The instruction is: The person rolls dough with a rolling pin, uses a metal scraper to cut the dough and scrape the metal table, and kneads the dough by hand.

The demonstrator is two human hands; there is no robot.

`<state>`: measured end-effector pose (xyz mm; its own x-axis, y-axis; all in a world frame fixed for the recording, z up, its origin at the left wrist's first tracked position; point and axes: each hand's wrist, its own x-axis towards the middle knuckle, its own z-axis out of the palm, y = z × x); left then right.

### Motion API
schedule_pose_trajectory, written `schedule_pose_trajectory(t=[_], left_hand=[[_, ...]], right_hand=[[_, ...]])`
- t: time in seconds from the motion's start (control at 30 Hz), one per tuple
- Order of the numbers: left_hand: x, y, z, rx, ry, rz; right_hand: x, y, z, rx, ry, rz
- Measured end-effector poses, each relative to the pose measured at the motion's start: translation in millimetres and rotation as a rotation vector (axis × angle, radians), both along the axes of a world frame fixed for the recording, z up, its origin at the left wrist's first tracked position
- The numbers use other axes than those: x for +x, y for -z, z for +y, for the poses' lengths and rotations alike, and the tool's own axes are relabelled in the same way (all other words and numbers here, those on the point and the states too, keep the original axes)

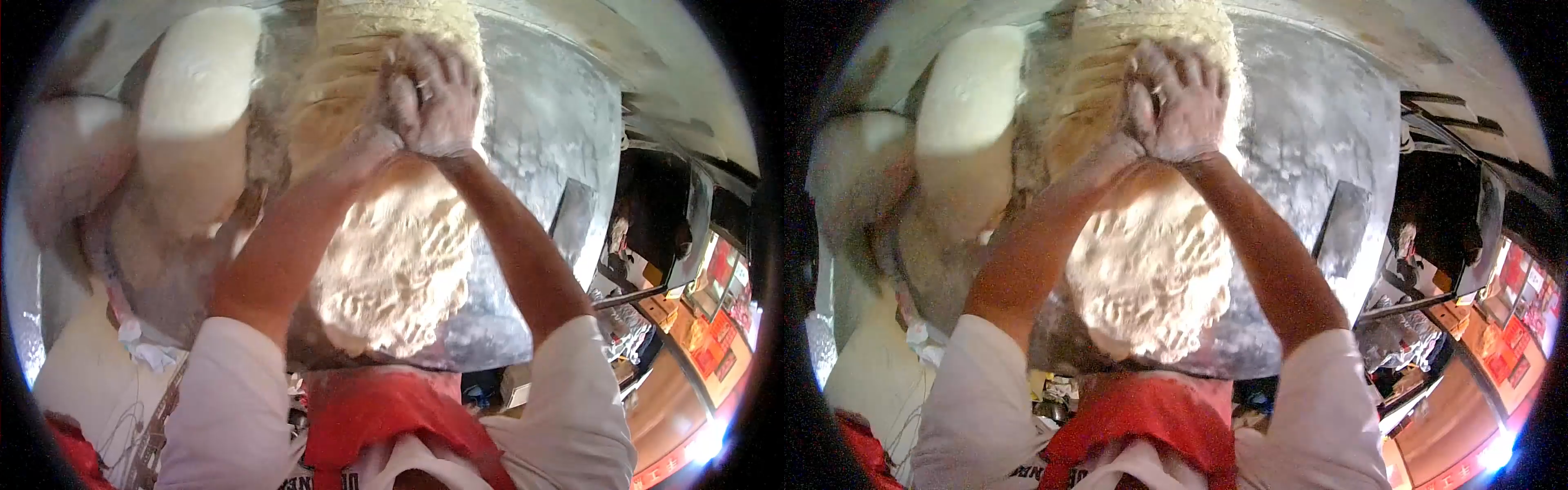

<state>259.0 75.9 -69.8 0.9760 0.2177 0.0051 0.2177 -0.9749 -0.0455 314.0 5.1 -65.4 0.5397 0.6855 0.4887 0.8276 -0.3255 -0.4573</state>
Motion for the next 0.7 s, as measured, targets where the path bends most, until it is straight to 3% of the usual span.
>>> schedule_pose_trajectory(t=[0.07, 0.1, 0.2, 0.23, 0.27, 0.33, 0.4, 0.47, 0.57, 0.6, 0.63, 0.7], left_hand=[[23.5, 46.3, 20.2, 0.186, -0.066, -0.109], [24.9, 59.1, 24.3, 0.285, -0.099, -0.156], [27.9, 47.4, 22.5, 0.403, -0.113, -0.160], [24.7, 41.9, 16.3, 0.722, -0.152, 0.097], [13.4, 21.8, 3.9, 0.715, -0.150, 0.104], [1.8, -25.6, 0.4, -0.293, -0.152, 0.258], [-77.6, -5.9, -48.0, -0.669, -0.046, -0.289], [-103.5, 0.7, -61.4, -0.680, -0.059, -0.200], [-140.6, 10.0, -88.4, -0.743, -0.160, 0.061], [-121.4, -24.6, -86.9, -0.142, -0.009, 0.488], [-113.0, -15.7, -75.6, -0.093, -0.017, 0.431], [-125.8, 17.8, -76.7, -0.492, -0.163, 0.216]], right_hand=[[26.3, 26.8, 8.8, 0.194, -0.042, -0.004], [34.5, 30.9, 10.5, 0.134, -0.041, -0.039], [39.4, 29.9, 14.4, 0.119, -0.030, -0.087], [33.1, 23.3, 9.1, 0.059, -0.019, -0.044], [21.4, 18.2, -3.7, 0.051, -0.020, -0.038], [14.1, 18.7, -9.7, 0.168, -0.087, 0.185], [-40.4, 4.1, -62.6, -0.063, -0.129, 0.326], [-110.3, 2.4, -115.1, -0.369, -0.115, 0.137], [-96.4, -0.1, -107.1, -0.255, -0.078, 0.200], [-94.7, 5.4, -106.2, -0.217, -0.082, 0.176], [-95.6, 8.7, -104.9, -0.196, -0.065, 0.152], [-99.1, 9.2, -108.1, -0.159, -0.085, 0.129]])
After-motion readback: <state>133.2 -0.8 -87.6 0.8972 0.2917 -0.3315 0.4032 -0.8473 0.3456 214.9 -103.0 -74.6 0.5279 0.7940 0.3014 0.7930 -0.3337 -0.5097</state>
